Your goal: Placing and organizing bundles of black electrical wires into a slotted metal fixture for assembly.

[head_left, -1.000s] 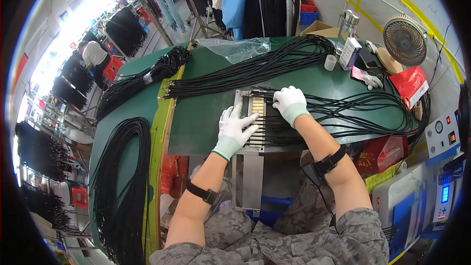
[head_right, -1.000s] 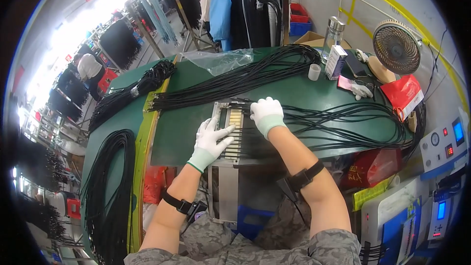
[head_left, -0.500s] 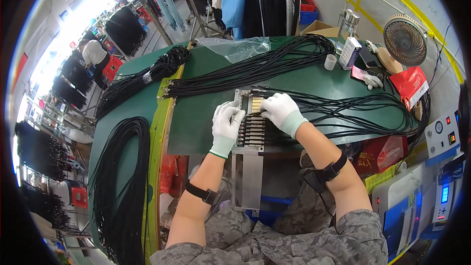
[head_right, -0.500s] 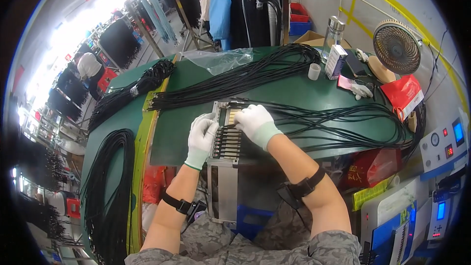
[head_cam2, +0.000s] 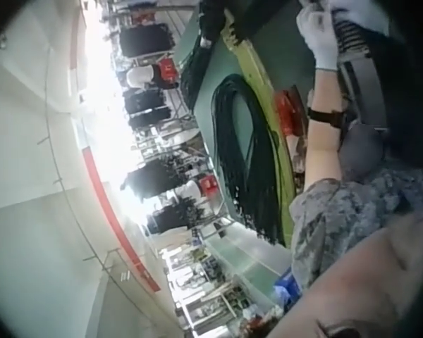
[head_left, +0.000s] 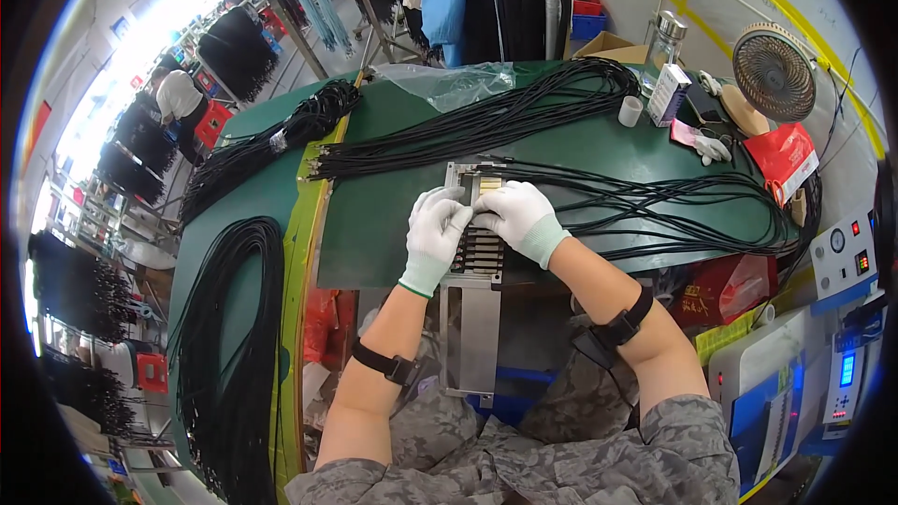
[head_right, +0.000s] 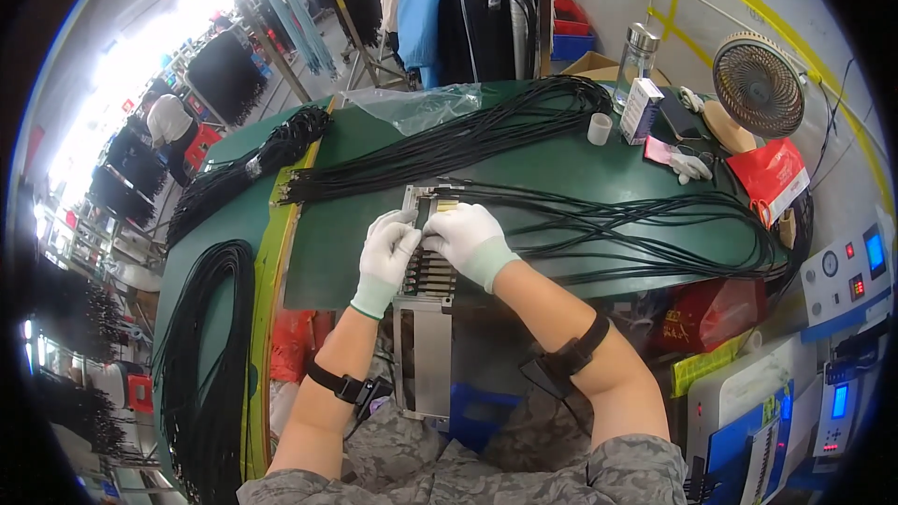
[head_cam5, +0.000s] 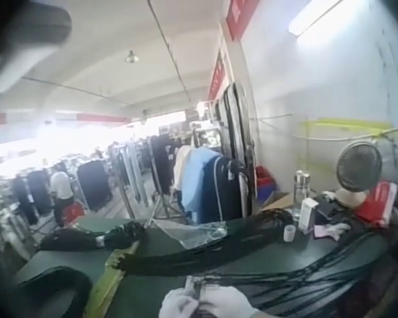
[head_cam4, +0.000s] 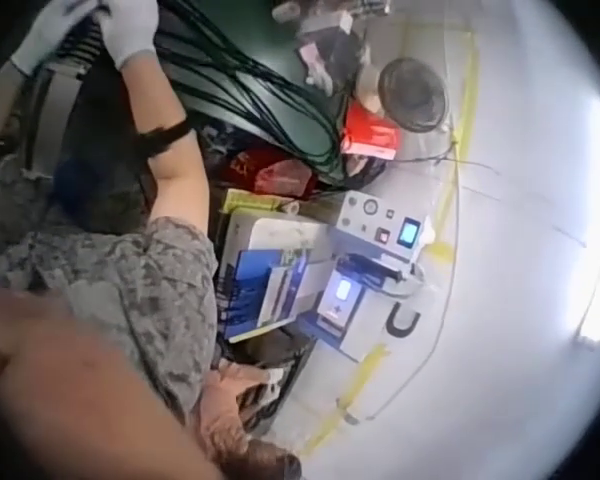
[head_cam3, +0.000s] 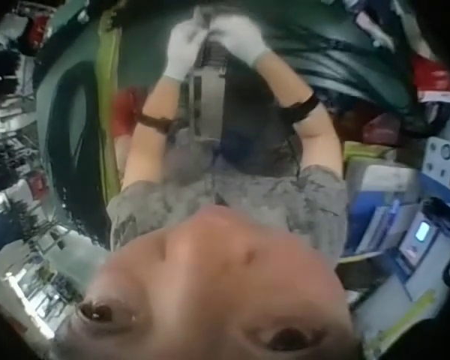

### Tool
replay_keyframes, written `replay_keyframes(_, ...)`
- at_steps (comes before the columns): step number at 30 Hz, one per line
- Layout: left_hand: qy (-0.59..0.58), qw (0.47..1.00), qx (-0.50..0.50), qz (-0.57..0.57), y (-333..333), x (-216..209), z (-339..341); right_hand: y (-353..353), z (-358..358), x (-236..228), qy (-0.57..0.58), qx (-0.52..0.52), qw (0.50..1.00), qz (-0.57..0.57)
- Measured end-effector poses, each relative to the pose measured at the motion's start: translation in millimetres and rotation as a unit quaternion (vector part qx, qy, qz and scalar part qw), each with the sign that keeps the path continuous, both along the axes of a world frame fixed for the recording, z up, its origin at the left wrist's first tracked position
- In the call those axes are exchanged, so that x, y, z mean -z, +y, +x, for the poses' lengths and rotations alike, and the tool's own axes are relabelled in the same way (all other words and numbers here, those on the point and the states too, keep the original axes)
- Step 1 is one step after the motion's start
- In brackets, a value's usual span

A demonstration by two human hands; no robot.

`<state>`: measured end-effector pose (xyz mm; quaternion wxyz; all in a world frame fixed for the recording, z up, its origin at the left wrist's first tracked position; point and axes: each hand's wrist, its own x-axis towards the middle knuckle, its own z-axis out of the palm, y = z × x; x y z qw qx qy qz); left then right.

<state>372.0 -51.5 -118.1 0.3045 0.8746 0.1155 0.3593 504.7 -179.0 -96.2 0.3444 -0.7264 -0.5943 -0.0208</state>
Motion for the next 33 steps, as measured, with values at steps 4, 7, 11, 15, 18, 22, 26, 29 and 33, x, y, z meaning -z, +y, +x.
replay_keyframes(4, -0.012, 1.0, -0.016, 0.013, 6.7, -0.2, -2.3, -14.6, 19.9, 3.6, 0.012, 0.024, 0.998, -0.054)
replay_keyframes(7, 0.016, 0.994, -0.104, 0.003, 10.2, 0.1, -5.3, -19.5, 35.1, 6.9, 0.08, 0.027, 0.993, -0.088)
replay_keyframes(11, 0.046, 0.99, -0.131, -0.022, 14.9, 6.6, -0.5, -22.5, 32.4, 6.0, 0.058, 0.005, 0.996, -0.064)
replay_keyframes(15, 0.088, 0.978, -0.142, -0.121, 17.6, 8.6, -1.7, -21.9, 31.4, -4.4, 0.02, 0.074, 0.994, -0.082)
replay_keyframes(18, 0.108, 0.978, -0.136, -0.114, 18.4, 13.2, -1.8, -20.3, 33.2, 3.5, -0.04, 0.065, 0.993, -0.09)
replay_keyframes(22, 0.137, 0.975, -0.148, -0.093, 14.1, 8.0, -2.7, -16.9, 33.8, 6.7, -0.064, 0.07, 0.99, -0.104)
replay_keyframes(26, 0.145, 0.974, -0.158, -0.077, 13.6, 9.9, -2.5, -17.7, 34.0, 8.5, -0.089, 0.073, 0.987, -0.109)
replay_keyframes(29, 0.145, 0.974, -0.155, -0.078, 13.6, 10.1, -2.7, -15.2, 33.6, 10.2, -0.099, 0.076, 0.986, -0.109)
replay_keyframes(33, 0.124, 0.982, -0.127, -0.061, 14.9, 13.0, -0.4, -10.2, 32.8, 11.3, -0.12, 0.069, 0.984, -0.11)
